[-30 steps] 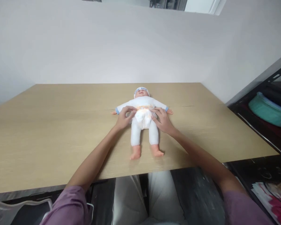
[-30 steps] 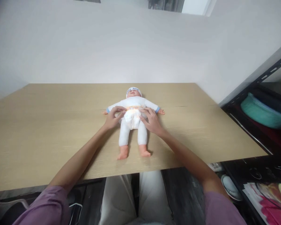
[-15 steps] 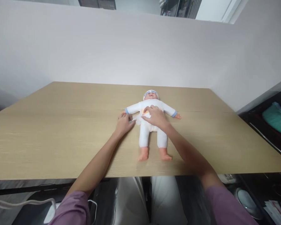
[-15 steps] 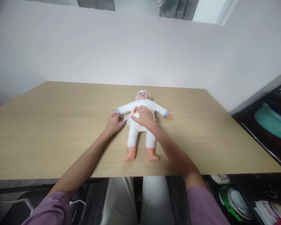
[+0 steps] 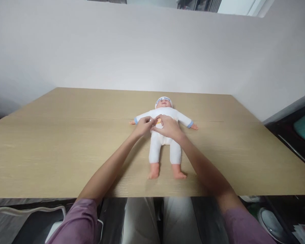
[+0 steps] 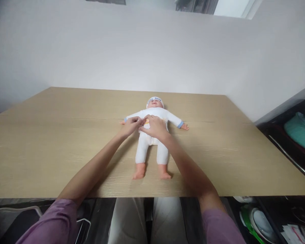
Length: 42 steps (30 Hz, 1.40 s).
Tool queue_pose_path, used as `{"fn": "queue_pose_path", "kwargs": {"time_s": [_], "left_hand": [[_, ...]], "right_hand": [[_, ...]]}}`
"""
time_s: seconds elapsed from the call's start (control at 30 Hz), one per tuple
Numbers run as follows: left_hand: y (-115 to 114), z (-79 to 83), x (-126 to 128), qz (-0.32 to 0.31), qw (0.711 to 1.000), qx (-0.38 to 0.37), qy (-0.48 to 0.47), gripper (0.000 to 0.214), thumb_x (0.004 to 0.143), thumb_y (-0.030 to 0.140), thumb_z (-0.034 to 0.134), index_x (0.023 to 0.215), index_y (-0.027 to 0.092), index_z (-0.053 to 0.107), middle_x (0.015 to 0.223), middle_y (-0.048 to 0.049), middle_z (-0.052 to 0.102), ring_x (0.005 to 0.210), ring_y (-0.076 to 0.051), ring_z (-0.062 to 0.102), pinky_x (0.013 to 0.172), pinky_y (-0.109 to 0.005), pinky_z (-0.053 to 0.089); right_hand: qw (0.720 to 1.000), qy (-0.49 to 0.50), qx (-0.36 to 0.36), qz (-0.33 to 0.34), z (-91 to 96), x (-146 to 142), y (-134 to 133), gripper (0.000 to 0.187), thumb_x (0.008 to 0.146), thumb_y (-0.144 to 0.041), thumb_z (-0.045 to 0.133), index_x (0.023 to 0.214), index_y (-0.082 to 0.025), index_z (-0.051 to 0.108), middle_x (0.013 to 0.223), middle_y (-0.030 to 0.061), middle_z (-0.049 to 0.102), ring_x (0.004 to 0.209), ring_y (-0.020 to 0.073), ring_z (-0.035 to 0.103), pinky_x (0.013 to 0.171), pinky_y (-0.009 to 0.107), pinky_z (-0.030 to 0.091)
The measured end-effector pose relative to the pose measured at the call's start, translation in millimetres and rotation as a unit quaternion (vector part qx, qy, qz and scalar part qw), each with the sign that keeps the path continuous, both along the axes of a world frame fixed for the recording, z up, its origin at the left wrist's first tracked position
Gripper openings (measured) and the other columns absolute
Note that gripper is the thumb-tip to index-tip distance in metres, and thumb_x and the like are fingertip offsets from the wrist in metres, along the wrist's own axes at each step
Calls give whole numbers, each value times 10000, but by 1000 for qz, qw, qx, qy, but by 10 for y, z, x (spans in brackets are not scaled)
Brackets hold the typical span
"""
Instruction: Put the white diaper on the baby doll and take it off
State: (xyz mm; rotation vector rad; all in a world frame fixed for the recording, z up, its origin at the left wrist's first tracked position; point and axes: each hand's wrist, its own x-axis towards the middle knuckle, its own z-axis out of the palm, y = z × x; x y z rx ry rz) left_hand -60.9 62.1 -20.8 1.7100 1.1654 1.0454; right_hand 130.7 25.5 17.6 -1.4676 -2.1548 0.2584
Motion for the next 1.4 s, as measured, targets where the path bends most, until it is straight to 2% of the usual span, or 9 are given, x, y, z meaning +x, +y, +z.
{"fn": "queue_pose_path", "kwargs": {"time_s": [0.17,0.37,0.6,0.8,0.9,1.0,1.07,1.2,1.4], "left_hand": [[111,-139,216,-21,997,-6,-72,553,982,696,588,740,199,595,688,-3,517,658,-159,468,619,-304,387],[115,-385,113,23,990,24,-137,556,893,707,769,1159,240,626,1124,-55,656,872,-177,575,769,-305,487],[140,-438,131,30,992,15,-125,499,912,692,775,998,221,635,856,-5,602,757,-173,537,693,-300,442],[-301,-174,139,136,984,67,-92,333,1051,567,639,1103,238,629,1003,-37,676,804,-194,562,740,-326,457],[-687,10,94,21,991,130,31,399,1109,566,530,993,233,715,972,-46,728,846,-223,578,836,-366,470],[-952,81,51,-115,972,135,157,444,1119,567,505,948,252,768,922,-40,754,937,-262,597,960,-415,446],[-1015,43,39,-124,964,124,198,397,1102,555,537,973,256,764,948,-38,770,980,-277,608,1011,-444,420],[-970,-141,66,-49,969,130,204,327,1018,542,651,899,238,627,893,-35,720,920,-267,600,945,-434,434],[-925,-328,130,4,992,93,84,410,908,565,801,956,254,539,867,7,686,801,-220,633,775,-362,480]], "right_hand": [[999,11,-12,-41,-59,4,41,315,1063,-328,607,1356,-238,679,1019,48,786,1000,263,718,814,340,460],[998,58,-7,-33,-122,50,77,346,1050,-248,578,1389,-277,640,937,-9,761,924,233,710,804,312,457],[995,88,15,-47,-127,62,93,346,994,-142,535,1305,-223,663,840,-13,678,804,217,641,761,313,434],[979,168,110,-19,7,126,-173,291,958,-124,592,1222,-201,687,888,8,644,869,211,656,812,323,501],[970,199,135,24,38,263,-597,235,995,-204,651,1223,-243,690,1061,53,702,971,232,696,850,348,567],[979,173,73,79,-83,466,-994,168,1025,-273,691,1193,-265,698,1122,56,743,983,235,726,881,366,588],[986,135,29,95,-230,596,-1119,113,1033,-268,694,1145,-263,709,1102,45,765,997,232,737,910,362,576],[996,78,10,47,-442,700,-1053,44,1033,-222,690,1056,-246,718,1061,39,790,982,218,738,911,330,541],[1000,0,11,-25,-367,522,-1000,91,1035,-295,757,1072,-215,737,1024,59,774,956,228,707,819,317,492]]}}
